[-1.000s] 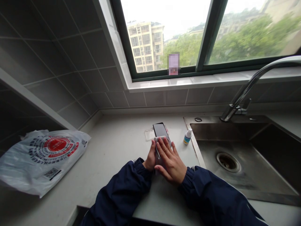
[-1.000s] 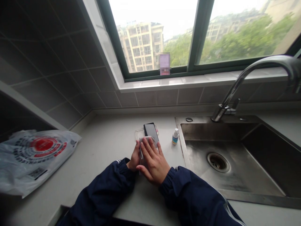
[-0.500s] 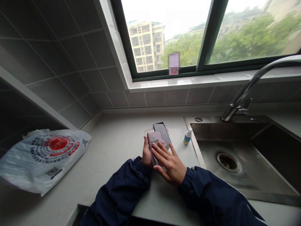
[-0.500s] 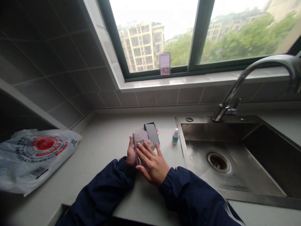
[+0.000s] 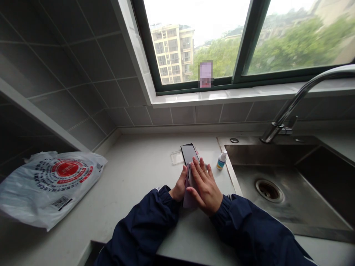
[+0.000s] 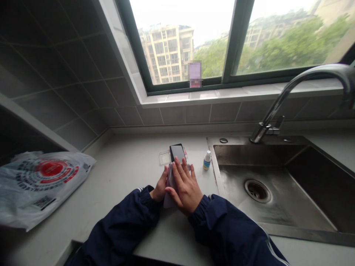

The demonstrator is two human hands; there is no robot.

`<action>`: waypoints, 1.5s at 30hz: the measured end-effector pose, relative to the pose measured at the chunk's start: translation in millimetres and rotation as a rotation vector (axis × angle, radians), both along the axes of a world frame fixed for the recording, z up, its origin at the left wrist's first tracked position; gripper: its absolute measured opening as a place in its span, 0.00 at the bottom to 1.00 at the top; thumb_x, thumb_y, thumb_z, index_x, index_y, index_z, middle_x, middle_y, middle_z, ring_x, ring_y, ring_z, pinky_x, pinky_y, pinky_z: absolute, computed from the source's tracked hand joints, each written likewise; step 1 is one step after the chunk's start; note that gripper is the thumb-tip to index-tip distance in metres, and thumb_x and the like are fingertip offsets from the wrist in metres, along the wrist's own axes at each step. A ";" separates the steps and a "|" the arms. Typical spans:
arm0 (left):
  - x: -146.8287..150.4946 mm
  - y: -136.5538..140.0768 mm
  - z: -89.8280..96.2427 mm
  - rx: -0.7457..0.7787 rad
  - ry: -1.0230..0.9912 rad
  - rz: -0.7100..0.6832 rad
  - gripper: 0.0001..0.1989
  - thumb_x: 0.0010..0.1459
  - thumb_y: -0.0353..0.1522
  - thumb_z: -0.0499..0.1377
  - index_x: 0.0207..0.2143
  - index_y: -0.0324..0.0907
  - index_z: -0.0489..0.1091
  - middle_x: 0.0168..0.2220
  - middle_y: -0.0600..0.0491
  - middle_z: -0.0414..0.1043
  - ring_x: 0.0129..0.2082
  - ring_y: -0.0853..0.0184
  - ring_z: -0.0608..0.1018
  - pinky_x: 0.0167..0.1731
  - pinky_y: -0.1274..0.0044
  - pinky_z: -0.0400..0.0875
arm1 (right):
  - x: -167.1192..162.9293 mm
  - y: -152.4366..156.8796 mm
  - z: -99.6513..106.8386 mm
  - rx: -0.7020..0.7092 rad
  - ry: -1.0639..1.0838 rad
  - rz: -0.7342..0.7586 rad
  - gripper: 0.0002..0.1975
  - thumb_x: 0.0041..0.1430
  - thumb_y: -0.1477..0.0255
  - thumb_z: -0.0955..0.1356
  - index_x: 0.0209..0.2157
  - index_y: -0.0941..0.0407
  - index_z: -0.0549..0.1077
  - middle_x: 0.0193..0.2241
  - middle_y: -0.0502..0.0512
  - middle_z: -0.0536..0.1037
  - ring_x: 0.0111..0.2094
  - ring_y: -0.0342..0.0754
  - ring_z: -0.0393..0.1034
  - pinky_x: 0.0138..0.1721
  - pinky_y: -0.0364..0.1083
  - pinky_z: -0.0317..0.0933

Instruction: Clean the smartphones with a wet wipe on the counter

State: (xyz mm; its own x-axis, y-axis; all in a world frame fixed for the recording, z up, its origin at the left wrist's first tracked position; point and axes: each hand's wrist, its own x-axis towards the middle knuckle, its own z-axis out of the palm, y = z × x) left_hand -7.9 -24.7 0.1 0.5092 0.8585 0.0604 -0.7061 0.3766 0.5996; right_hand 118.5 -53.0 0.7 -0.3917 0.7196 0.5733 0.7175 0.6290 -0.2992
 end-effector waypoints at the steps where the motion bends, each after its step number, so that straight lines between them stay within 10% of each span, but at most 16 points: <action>1: 0.2 -0.5 0.6 0.005 -0.003 -0.001 0.26 0.68 0.43 0.46 0.60 0.39 0.66 0.65 0.47 0.61 0.68 0.60 0.56 0.68 0.68 0.43 | 0.0 -0.4 0.3 0.001 -0.008 0.013 0.37 0.70 0.57 0.55 0.70 0.61 0.36 0.70 0.64 0.40 0.70 0.63 0.30 0.67 0.66 0.36; 18: -10.1 2.5 9.0 -0.377 0.145 0.154 0.33 0.62 0.55 0.47 0.41 0.38 0.78 0.46 0.45 0.79 0.60 0.56 0.70 0.64 0.70 0.54 | -6.6 -5.9 0.1 -0.037 -0.175 0.212 0.38 0.68 0.58 0.60 0.70 0.62 0.42 0.70 0.62 0.44 0.70 0.61 0.34 0.67 0.65 0.35; 27: -17.3 9.0 16.0 -0.227 0.120 0.185 0.42 0.56 0.62 0.43 0.38 0.34 0.76 0.32 0.43 0.77 0.30 0.58 0.79 0.44 0.63 0.71 | -5.8 -10.1 14.3 -0.030 -0.160 0.300 0.31 0.67 0.61 0.62 0.67 0.60 0.55 0.66 0.61 0.57 0.69 0.59 0.43 0.68 0.67 0.34; 33: -22.2 12.8 21.1 -0.241 0.079 0.242 0.41 0.55 0.63 0.42 0.35 0.34 0.73 0.33 0.42 0.75 0.29 0.59 0.77 0.38 0.65 0.71 | -4.6 -12.7 9.3 -0.028 -0.100 0.336 0.22 0.69 0.66 0.61 0.61 0.58 0.65 0.63 0.60 0.65 0.68 0.54 0.50 0.69 0.64 0.30; 45: -9.7 5.2 11.1 -0.224 0.022 0.073 0.41 0.55 0.64 0.42 0.32 0.36 0.74 0.32 0.43 0.75 0.40 0.53 0.78 0.51 0.61 0.67 | -8.3 -8.3 -4.3 -0.003 -0.186 0.182 0.37 0.68 0.58 0.61 0.69 0.61 0.45 0.69 0.65 0.47 0.70 0.62 0.38 0.66 0.69 0.35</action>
